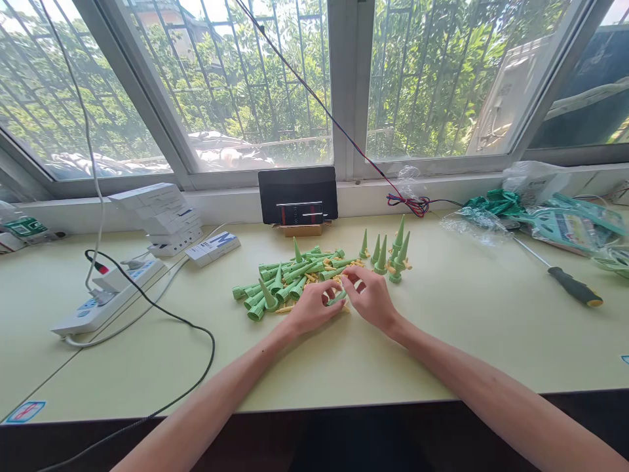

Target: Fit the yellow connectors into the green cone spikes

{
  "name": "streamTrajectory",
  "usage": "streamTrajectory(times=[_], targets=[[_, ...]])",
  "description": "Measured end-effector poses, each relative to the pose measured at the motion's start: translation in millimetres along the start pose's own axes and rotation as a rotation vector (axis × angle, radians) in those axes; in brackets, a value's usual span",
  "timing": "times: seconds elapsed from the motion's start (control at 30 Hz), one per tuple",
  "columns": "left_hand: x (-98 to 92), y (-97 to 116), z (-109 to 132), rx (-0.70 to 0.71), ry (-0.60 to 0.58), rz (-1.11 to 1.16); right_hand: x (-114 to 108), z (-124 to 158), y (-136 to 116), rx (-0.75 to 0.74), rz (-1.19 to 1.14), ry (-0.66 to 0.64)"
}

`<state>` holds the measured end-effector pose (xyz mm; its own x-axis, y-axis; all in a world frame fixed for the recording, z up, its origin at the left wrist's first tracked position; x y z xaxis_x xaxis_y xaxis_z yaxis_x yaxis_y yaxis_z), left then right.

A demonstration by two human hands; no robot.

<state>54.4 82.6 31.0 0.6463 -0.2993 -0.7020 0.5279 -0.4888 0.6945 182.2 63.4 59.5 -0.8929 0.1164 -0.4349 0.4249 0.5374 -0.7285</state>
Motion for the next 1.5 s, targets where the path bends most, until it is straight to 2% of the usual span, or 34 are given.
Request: streamTrajectory(times=[0.2,0.4,0.67,1.07,1.5], targets=[[-6.7,1.0,-0.3,-0.026,0.068,0.071,-2.5,0.5,-2.8,0.002,-0.022,0.019],[-15.5,-12.5,-0.2,-0.072,0.200,0.294,-5.6,1.0,-4.0,0.003,-0.031,0.058],[-24.8,-19.6,1.2,-0.116,0.329,0.498,-2.3,0.3,-1.7,0.011,-0.033,0.024],[-28.8,-17.8,2.8,-0.130,0.384,0.514,1.8,-0.3,-1.3,-0.005,-0.030,-0.015],[-27.3,-18.6,2.0,-0.075,0.356,0.461,5.3,-0.6,2.1,-0.003,-0.052,-0.053]])
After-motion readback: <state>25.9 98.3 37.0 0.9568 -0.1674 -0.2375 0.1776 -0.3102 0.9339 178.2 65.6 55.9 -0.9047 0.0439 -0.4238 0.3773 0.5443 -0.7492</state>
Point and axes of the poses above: each hand's wrist, its own z-axis away from the middle knuckle, its own x-axis out of the palm, y = z × x, the point moved 8 cm from there along -z, towards the middle knuckle, and after that the axes turned 7 degrees about -y, right-handed, at the moved point
